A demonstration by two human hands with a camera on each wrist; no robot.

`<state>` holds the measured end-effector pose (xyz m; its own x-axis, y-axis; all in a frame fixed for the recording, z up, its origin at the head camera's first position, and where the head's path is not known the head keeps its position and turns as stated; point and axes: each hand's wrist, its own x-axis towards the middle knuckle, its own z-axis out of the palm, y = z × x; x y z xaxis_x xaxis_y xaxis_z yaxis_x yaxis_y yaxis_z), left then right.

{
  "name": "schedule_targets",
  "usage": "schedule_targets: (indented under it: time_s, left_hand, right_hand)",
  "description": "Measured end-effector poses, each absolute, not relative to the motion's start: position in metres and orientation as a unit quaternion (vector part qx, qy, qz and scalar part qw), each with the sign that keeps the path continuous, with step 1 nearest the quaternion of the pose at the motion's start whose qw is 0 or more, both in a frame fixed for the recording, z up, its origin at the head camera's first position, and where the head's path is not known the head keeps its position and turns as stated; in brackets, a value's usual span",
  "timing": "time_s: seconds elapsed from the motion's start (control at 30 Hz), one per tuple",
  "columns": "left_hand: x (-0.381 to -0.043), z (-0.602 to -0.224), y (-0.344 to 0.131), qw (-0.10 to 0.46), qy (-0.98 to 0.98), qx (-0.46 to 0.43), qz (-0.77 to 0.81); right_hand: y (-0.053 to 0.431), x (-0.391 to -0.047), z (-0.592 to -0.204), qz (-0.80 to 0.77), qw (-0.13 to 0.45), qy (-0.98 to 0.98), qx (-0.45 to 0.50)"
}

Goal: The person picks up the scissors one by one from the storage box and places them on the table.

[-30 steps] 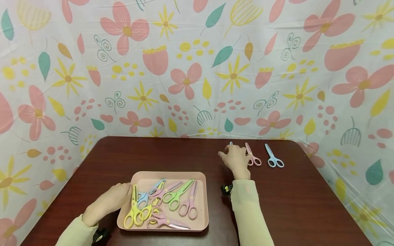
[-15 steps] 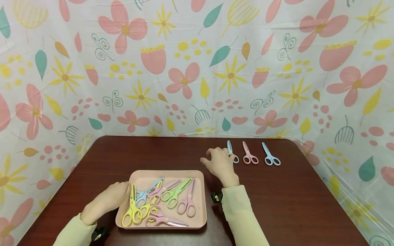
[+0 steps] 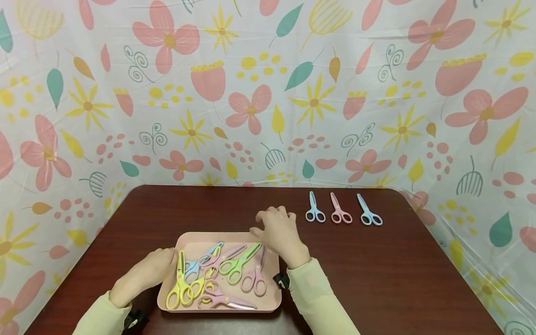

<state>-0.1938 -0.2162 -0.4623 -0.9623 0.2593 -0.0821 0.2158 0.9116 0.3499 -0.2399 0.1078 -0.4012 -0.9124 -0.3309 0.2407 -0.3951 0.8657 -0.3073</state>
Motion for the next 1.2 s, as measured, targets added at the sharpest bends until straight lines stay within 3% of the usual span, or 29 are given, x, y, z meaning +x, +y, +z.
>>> schedule_targets:
  time_s: [0.4,0.67,0.97,1.2]
  left_hand:
    - [-0.194,-0.46,-0.219,0.073,0.976,0.114,0.17]
    - [-0.194,-0.463,-0.217,0.07,0.976,0.114,0.174]
    - [-0.193,-0.462,-0.218,0.072,0.976,0.114,0.171]
    - [-0.194,-0.462,-0.217,0.068,0.976,0.117,0.169]
  right_hand:
    - [0.086,-0.224,-0.407,0.149,0.074,-0.953,0.254]
    - [0.085,-0.213,-0.412,0.107,0.059,-0.925,0.358]
    - [0.09,-0.203,-0.412,-0.017,0.095,-0.885,0.455]
    - [0.092,-0.191,-0.419,-0.072,0.074,-0.885,0.454]
